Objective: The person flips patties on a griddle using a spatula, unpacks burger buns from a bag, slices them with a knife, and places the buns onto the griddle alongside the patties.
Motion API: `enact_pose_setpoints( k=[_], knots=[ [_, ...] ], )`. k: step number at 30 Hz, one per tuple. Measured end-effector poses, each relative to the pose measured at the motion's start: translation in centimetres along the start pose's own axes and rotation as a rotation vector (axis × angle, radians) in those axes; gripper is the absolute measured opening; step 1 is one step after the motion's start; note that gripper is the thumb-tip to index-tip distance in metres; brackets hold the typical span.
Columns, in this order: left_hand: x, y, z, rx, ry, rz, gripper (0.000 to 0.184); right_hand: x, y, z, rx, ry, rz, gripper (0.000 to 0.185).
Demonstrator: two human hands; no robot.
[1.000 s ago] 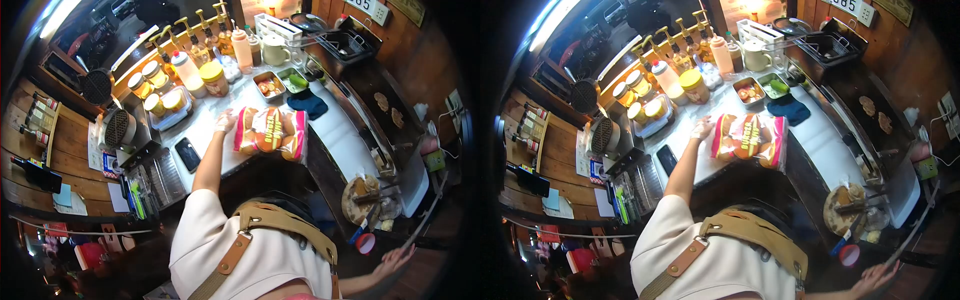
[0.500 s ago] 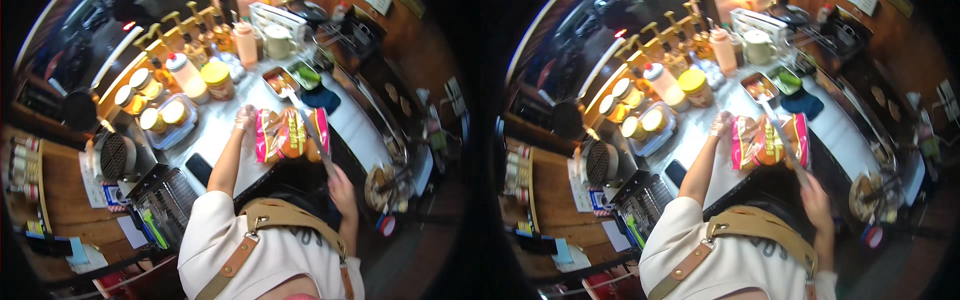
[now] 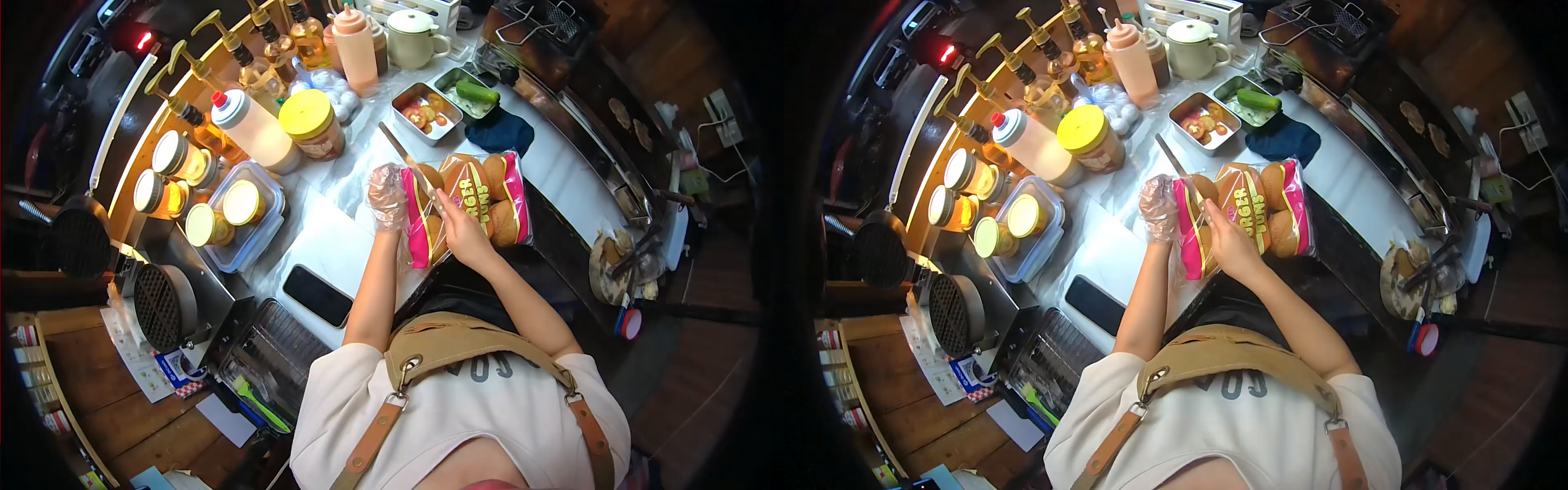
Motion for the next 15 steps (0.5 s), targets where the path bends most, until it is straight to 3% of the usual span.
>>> enact_pose_setpoints(
  k=[3,5,11,15],
  knots=[
    [-0.4,-0.4,0.1,0.013,-0.003,-0.014,0.007,0.5,-0.3,0.6,0.098,-0.067,-0.103,0.039],
    [-0.7,-0.5,0.1,0.029,-0.060,-0.048,0.008,-0.5,-0.3,0.4,0.009,-0.071,0.033,0.037],
    [-2.2,-1.4,0.1,0.095,-0.193,-0.115,0.010,-0.1,-1.8,0.6,0.136,-0.238,-0.145,0.036],
    [-3.1,-1.6,-0.6,0.119,-0.171,-0.291,0.012,0.0,-2.0,1.4,0.185,-0.418,-0.214,0.037]
  ],
)
Point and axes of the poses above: each hand's wrist, its own y-axis away from the middle knuckle, its own z-axis out of the back of the hand, x = y × z, the point moved 1 cm from there along -y, towards the middle knuckle, and after that the axes turned 15 degrees about y, right-handed, at the moved point
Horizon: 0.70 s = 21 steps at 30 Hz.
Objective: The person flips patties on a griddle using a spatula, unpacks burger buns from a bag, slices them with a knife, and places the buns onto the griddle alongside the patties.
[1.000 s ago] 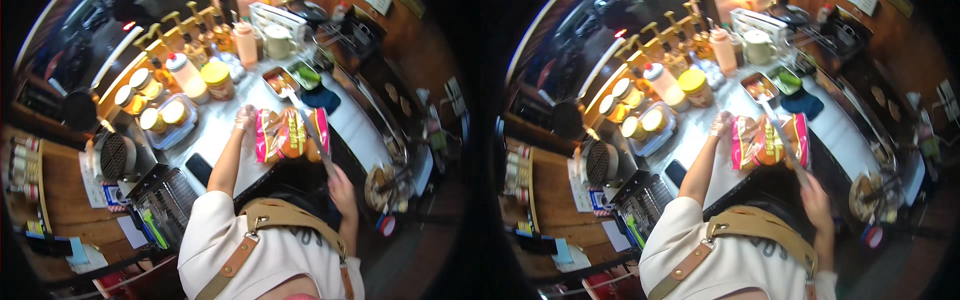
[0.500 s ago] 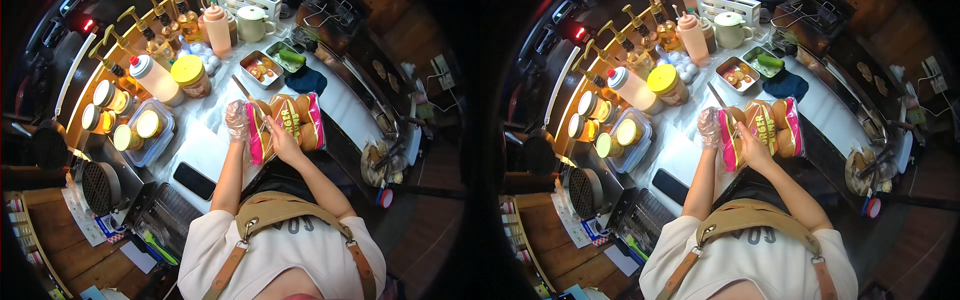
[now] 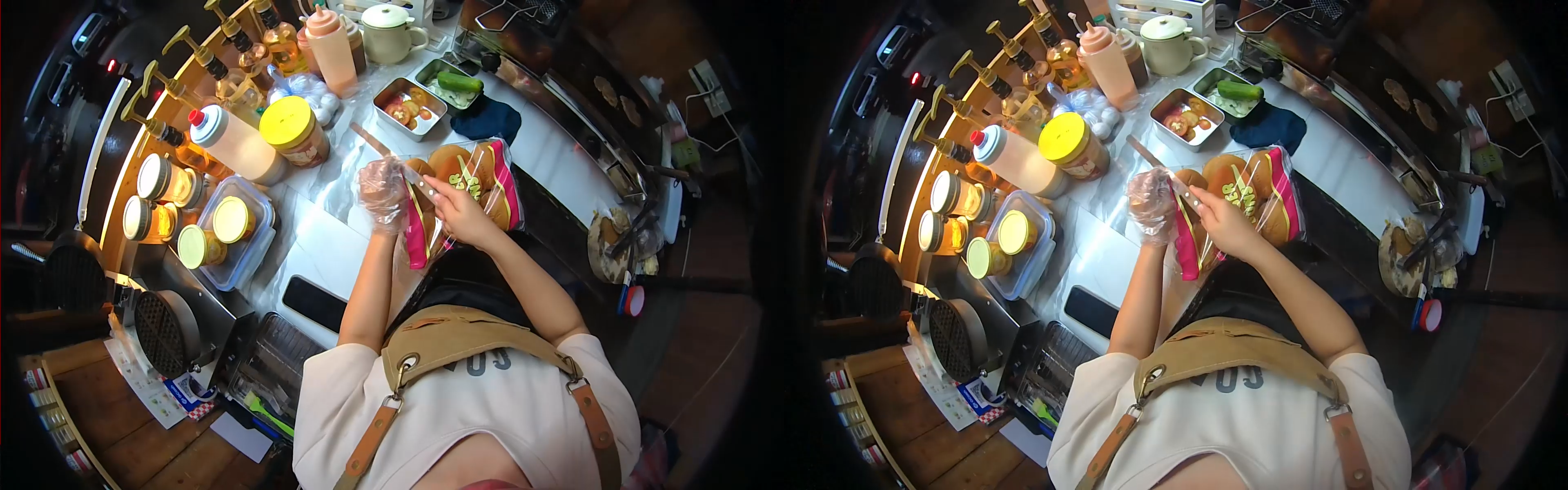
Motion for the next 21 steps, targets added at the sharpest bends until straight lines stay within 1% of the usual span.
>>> enact_pose_setpoints(
  k=[2,4,6,7,8,10,12,14,15,16,17,18,19,20,21],
  knots=[
    [0.6,-0.1,0.6,-0.050,0.012,0.060,0.014,-0.3,0.9,0.1,0.071,0.034,0.022,0.038],
    [-0.7,-0.3,0.7,-0.059,-0.029,0.038,0.015,0.8,1.1,0.4,0.104,-0.002,0.019,0.038],
    [-2.1,-0.4,0.5,-0.017,-0.044,-0.065,0.012,2.0,1.0,0.2,0.105,0.136,-0.089,0.039],
    [-1.4,0.0,0.5,-0.073,0.062,0.048,0.009,1.3,1.1,0.2,-0.062,0.252,0.113,0.039],
    [-0.5,0.1,0.7,-0.072,0.066,0.045,0.009,1.2,2.2,1.1,-0.067,0.252,0.112,0.039],
    [1.1,0.4,2.3,-0.096,0.026,0.089,0.008,2.5,5.3,3.6,-0.212,0.283,0.140,0.039],
    [2.3,1.3,3.4,-0.068,0.008,0.119,0.008,-1.2,7.3,6.2,-0.455,0.476,0.253,0.040],
    [5.1,3.3,3.9,-0.038,0.229,0.235,0.009,-3.7,9.8,7.9,-0.574,0.665,0.135,0.042],
    [4.6,2.9,4.8,0.028,0.140,0.351,0.010,-6.0,10.8,8.4,-0.594,0.713,0.068,0.044],
    [4.5,2.7,5.1,0.027,0.141,0.356,0.010,-8.9,11.5,8.6,-0.613,0.761,0.000,0.045],
    [4.6,2.8,5.4,0.010,0.197,0.490,0.009,-12.0,12.2,8.8,-0.650,0.836,-0.014,0.047],
    [4.7,2.8,5.7,-0.007,0.253,0.623,0.010,-14.5,12.6,8.7,-0.647,0.836,-0.015,0.047],
    [4.7,2.6,6.1,0.081,0.120,0.544,0.017,-16.6,12.9,8.7,-0.697,0.902,-0.077,0.048],
    [4.4,2.1,6.3,0.080,0.117,0.545,0.017,-18.3,13.1,8.6,-0.748,0.966,-0.139,0.048],
    [3.9,1.3,6.2,0.176,0.056,0.346,0.023,-19.6,13.1,8.6,-0.745,0.984,-0.195,0.049]
  ],
)
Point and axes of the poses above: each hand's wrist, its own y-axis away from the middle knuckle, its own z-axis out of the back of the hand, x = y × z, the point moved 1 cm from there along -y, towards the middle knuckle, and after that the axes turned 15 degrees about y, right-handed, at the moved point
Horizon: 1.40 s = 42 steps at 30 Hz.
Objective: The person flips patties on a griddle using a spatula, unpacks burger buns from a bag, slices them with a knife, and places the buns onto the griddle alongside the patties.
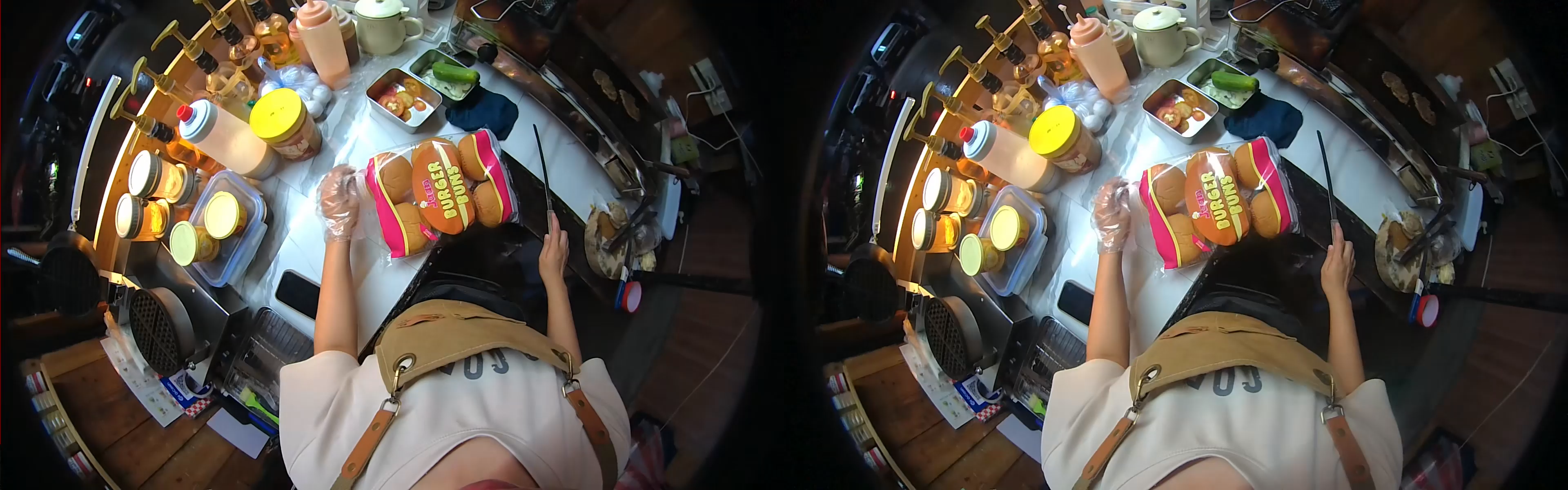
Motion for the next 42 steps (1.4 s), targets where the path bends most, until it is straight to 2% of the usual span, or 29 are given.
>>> enact_pose_setpoints(
  k=[1,2,3,5,6,7,9,10,12,13,14,15,16,17,19,20,21,22,23,25,26,29,33,34,36,40,42],
  knots=[
    [-0.5,-0.5,0.0,0.089,-0.095,-0.189,0.030,-0.4,0.1,-0.8,0.003,-0.003,0.000,0.049],
    [-0.4,-1.0,0.1,0.168,-0.074,-0.218,0.042,-0.8,0.1,-1.7,-0.001,0.084,-0.013,0.049],
    [-0.4,-1.4,0.1,0.170,-0.078,-0.219,0.042,-0.9,-0.1,-2.0,-0.008,0.171,-0.026,0.049],
    [-0.3,-2.0,0.1,0.393,-0.048,-0.111,0.045,-1.4,-0.7,-2.5,0.058,0.183,-0.063,0.048],
    [-0.1,-2.5,0.2,0.468,-0.151,-0.099,0.044,-1.1,-1.2,-2.3,0.122,0.198,-0.098,0.048],
    [0.1,-2.7,0.5,0.466,-0.153,-0.100,0.044,-0.8,-1.6,-1.9,0.122,0.196,-0.097,0.048],
    [0.7,-3.0,0.8,0.515,-0.188,-0.131,0.037,0.2,-2.8,-0.2,0.030,0.353,-0.138,0.050],
    [0.8,-3.1,0.8,0.508,-0.187,-0.125,0.037,1.4,-3.9,0.7,-0.042,0.302,-0.118,0.052],
    [0.8,-3.1,1.0,0.577,-0.211,-0.096,0.026,6.7,-6.8,3.3,-0.114,0.177,0.042,0.052],
    [0.7,-3.1,1.1,0.575,-0.211,-0.092,0.026,10.1,-8.3,4.4,-0.143,-0.054,0.171,0.049],
    [0.6,-3.2,1.1,0.578,-0.237,-0.121,0.024,13.0,-9.5,4.5,-0.130,-0.074,0.343,0.048],
    [0.5,-3.3,1.0,0.582,-0.262,-0.151,0.021,17.7,-10.3,6.8,0.106,-0.162,0.374,0.044],
    [0.6,-3.3,1.1,0.581,-0.262,-0.151,0.021,20.0,-11.2,4.2,-0.065,-0.432,0.659,0.040],
    [0.6,-3.3,1.1,0.595,-0.253,-0.194,0.021,22.9,-11.6,3.0,-0.061,-0.380,0.768,0.038],
    [1.4,-3.3,1.1,0.609,-0.249,-0.241,0.021,27.7,-12.6,0.7,0.003,-0.536,0.920,0.039],
    [2.4,-3.1,1.0,0.619,-0.029,-0.179,0.020,29.3,-13.1,0.5,0.001,-0.538,0.921,0.039],
    [2.2,-3.2,1.0,0.624,0.191,-0.113,0.019,30.8,-13.6,0.2,0.173,-0.412,0.961,0.034],
    [2.3,-3.2,1.5,0.622,0.186,-0.107,0.019,32.0,-13.8,-0.1,0.350,-0.286,0.997,0.030],
    [2.2,-2.9,1.7,0.608,0.179,-0.076,0.020,32.2,-14.3,0.0,0.354,-0.287,1.000,0.030],
    [2.1,-2.8,1.9,0.580,0.179,-0.038,0.020,32.2,-15.2,0.8,0.389,-0.181,1.145,0.017],
    [2.3,-2.7,2.0,0.577,0.167,-0.089,0.021,32.1,-15.3,0.6,0.402,-0.199,1.136,0.009],
    [1.4,-2.7,2.4,0.580,0.107,-0.154,0.022,31.9,-14.7,1.1,0.300,-0.121,1.165,0.010],
    [0.7,-2.4,1.9,0.560,0.031,-0.201,0.022,32.2,-14.4,1.1,0.296,-0.094,1.182,0.010],
    [0.6,-2.3,2.0,0.557,0.029,-0.198,0.022,32.1,-14.4,0.9,0.311,-0.073,1.188,0.010],
    [0.7,-2.4,1.9,0.617,-0.097,-0.065,0.027,32.2,-14.5,0.7,0.324,-0.053,1.196,0.011],
    [0.4,-2.8,1.7,0.647,-0.082,-0.091,0.028,32.1,-14.6,1.0,0.313,-0.045,1.215,0.010],
    [0.1,-2.9,1.4,0.628,-0.001,-0.069,0.023,31.7,-14.7,1.3,0.303,-0.068,1.209,0.010]
  ],
)
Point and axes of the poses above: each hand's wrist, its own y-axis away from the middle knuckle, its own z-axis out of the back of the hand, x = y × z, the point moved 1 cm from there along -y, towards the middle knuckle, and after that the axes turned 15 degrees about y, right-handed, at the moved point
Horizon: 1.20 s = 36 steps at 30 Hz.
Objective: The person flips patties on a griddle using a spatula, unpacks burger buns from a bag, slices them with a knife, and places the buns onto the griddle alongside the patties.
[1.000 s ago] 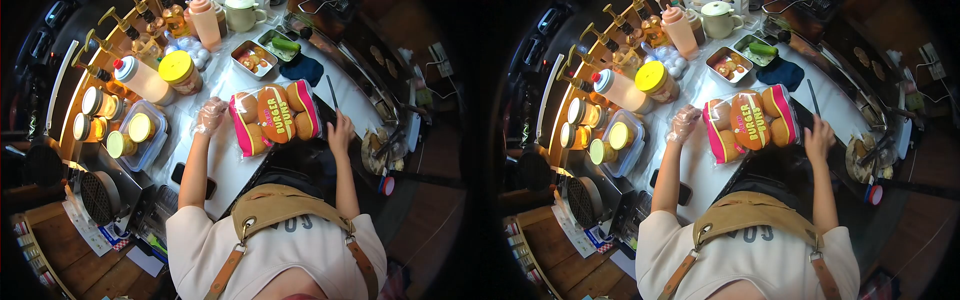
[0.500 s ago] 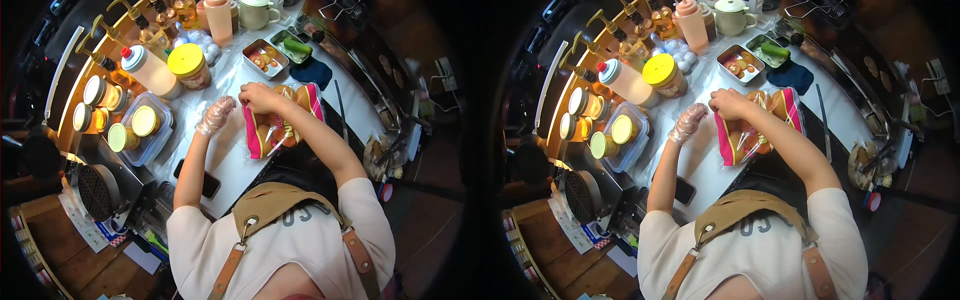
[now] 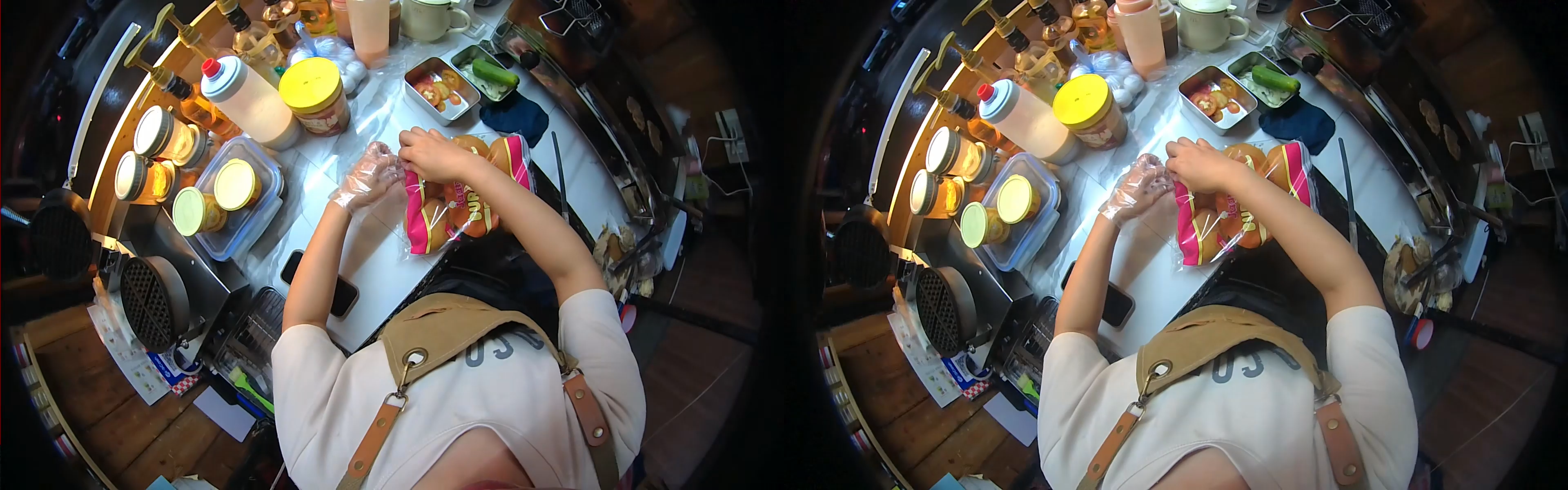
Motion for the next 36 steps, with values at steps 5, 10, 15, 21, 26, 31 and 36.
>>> enact_pose_setpoints(
  k=[5,10,15,21,26,31,36],
  knots=[
    [0.1,-0.3,-0.1,0.105,0.044,-0.037,0.017,-0.7,1.7,0.3,0.085,0.016,0.107,0.011],
    [-0.5,0.0,-0.3,0.095,0.048,-0.078,0.017,-0.7,2.3,1.4,0.012,-0.049,0.121,0.009],
    [-1.7,0.2,-0.7,0.090,0.060,-0.078,0.018,-0.4,2.3,1.2,-0.015,-0.015,0.211,0.008],
    [-2.4,1.2,-1.1,0.015,0.169,-0.132,0.013,-0.8,4.4,0.5,-0.339,0.006,0.374,0.011],
    [-0.7,1.3,0.4,-0.059,-0.007,0.097,0.019,-1.8,5.5,1.2,-0.227,-0.029,0.176,0.011],
    [-1.2,-1.4,0.5,-0.130,-0.092,-0.153,0.023,-1.2,4.9,1.8,-0.285,-0.155,0.179,0.013],
    [0.8,-1.3,-0.4,0.083,-0.222,0.141,0.020,-2.5,4.8,0.4,-0.151,-0.304,0.033,0.017]
  ],
)
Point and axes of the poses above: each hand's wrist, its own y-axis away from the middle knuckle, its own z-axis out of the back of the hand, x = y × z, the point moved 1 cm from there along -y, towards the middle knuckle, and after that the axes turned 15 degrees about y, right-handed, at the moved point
